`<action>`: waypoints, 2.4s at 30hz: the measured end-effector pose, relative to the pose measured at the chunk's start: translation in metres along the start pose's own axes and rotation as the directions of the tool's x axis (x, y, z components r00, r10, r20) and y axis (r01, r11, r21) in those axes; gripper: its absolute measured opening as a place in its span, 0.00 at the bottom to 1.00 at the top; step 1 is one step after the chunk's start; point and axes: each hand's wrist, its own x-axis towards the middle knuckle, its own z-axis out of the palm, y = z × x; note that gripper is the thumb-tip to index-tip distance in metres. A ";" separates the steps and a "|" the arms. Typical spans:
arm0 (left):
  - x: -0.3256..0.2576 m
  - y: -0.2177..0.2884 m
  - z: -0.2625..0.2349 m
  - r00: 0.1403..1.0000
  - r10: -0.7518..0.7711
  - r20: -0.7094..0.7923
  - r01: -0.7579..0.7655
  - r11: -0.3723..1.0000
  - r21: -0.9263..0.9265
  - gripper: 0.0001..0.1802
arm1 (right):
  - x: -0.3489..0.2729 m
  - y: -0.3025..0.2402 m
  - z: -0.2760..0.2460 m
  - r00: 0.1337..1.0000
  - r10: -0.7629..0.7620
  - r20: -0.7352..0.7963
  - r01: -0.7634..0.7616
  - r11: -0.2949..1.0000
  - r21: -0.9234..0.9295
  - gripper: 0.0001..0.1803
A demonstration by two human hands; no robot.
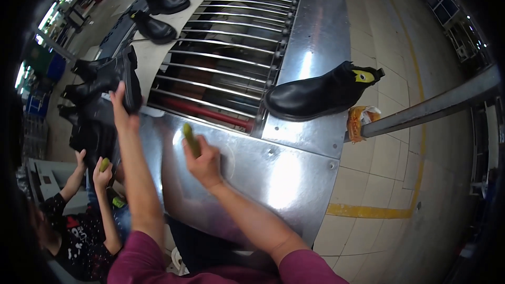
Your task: Rubbing the surface of black leather boots with a green finishing tool on a production line.
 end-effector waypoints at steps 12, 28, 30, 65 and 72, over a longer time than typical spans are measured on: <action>-0.334 0.047 -0.089 0.911 -0.302 0.280 0.403 0.798 -0.449 0.48 | 0.007 0.015 0.002 0.996 0.057 0.071 -0.067 0.986 0.155 0.11; -0.408 -0.022 -0.052 0.944 -0.183 0.274 0.129 0.971 0.203 0.17 | -0.067 -0.062 -0.205 0.986 0.012 -0.168 0.043 0.946 0.323 0.10; -0.406 -0.032 -0.054 0.969 -0.070 0.237 0.039 0.991 0.132 0.17 | -0.067 -0.075 -0.206 0.983 0.011 -0.181 0.059 0.925 0.376 0.10; -0.404 -0.026 -0.046 0.973 0.030 0.228 -0.070 0.983 0.168 0.13 | -0.031 -0.064 -0.136 0.895 -0.300 0.331 0.070 0.827 0.558 0.24; -0.405 -0.037 -0.052 0.967 0.056 0.248 -0.104 0.977 0.188 0.12 | -0.051 -0.070 -0.160 0.811 -0.394 0.433 0.024 0.761 0.648 0.17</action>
